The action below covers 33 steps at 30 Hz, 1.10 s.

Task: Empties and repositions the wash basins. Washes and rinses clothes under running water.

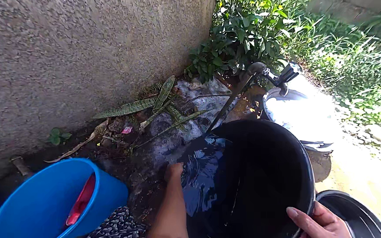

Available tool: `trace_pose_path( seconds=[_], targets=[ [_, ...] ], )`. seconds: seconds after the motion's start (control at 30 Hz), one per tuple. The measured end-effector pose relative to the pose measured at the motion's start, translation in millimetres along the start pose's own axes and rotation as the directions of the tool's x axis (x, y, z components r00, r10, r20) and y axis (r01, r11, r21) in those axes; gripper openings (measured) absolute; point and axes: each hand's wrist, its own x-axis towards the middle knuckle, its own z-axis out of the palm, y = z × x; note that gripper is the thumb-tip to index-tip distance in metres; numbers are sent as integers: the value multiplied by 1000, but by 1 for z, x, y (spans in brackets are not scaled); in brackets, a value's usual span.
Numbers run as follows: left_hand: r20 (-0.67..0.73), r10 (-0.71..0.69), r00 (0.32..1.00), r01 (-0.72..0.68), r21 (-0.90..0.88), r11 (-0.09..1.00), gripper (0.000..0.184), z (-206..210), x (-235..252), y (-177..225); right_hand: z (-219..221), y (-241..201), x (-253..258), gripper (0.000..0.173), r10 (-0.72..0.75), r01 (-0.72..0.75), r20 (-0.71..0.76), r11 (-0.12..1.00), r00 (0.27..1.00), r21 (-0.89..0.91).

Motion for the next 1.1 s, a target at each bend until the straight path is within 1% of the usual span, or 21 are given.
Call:
trace_pose_path(
  seconds=[0.1, 0.2, 0.33, 0.47, 0.6, 0.67, 0.77, 0.8, 0.93, 1.0, 1.1],
  targets=[
    [33, -38, 999, 40, -36, 999, 44, 16, -12, -7, -2, -16, 3, 18, 26, -26, 11, 998, 1000, -65],
    [111, -26, 994, 29, -26, 999, 41, 38, -12, -17, -4, -26, 3, 17, 51, -49, 17, 993, 999, -105],
    [152, -39, 988, 55, -106, 993, 40, 71, -20, -23, -14, -35, 7, 17, 59, -57, 7, 984, 998, -168],
    [215, -60, 975, 91, -138, 986, 46, 102, -48, -15, -24, -50, 8, 16, 19, -11, 30, 972, 999, -235],
    [221, -21, 975, 89, -303, 949, 51, 140, -75, -24, -32, -66, 8, 15, -1, 44, 125, 939, 992, -342],
    [174, -35, 984, 104, -405, 908, 52, 168, -83, -28, -36, -72, 5, 17, -15, 88, 185, 916, 983, -392],
    [362, -23, 932, 174, -388, 905, 53, 173, -95, -27, -39, -77, -2, 16, -29, 149, 258, 874, 966, -463],
    [397, -20, 918, 183, -376, 908, 54, 177, -96, -27, -40, -77, -4, 14, -37, 176, 283, 858, 958, -482],
    [514, 86, 853, 164, -421, 892, 51, 178, -107, -20, -38, -81, -12, 12, -70, 274, 351, 771, 934, -575],
    [541, 142, 829, 133, -438, 889, 48, 167, -119, -8, -36, -83, -17, 18, -74, 315, 393, 739, 917, -596],
    [508, 181, 842, 9, -348, 937, 45, 169, -120, -1, -31, -84, -24, 27, -86, 380, 467, 717, 880, -584]
  ],
)
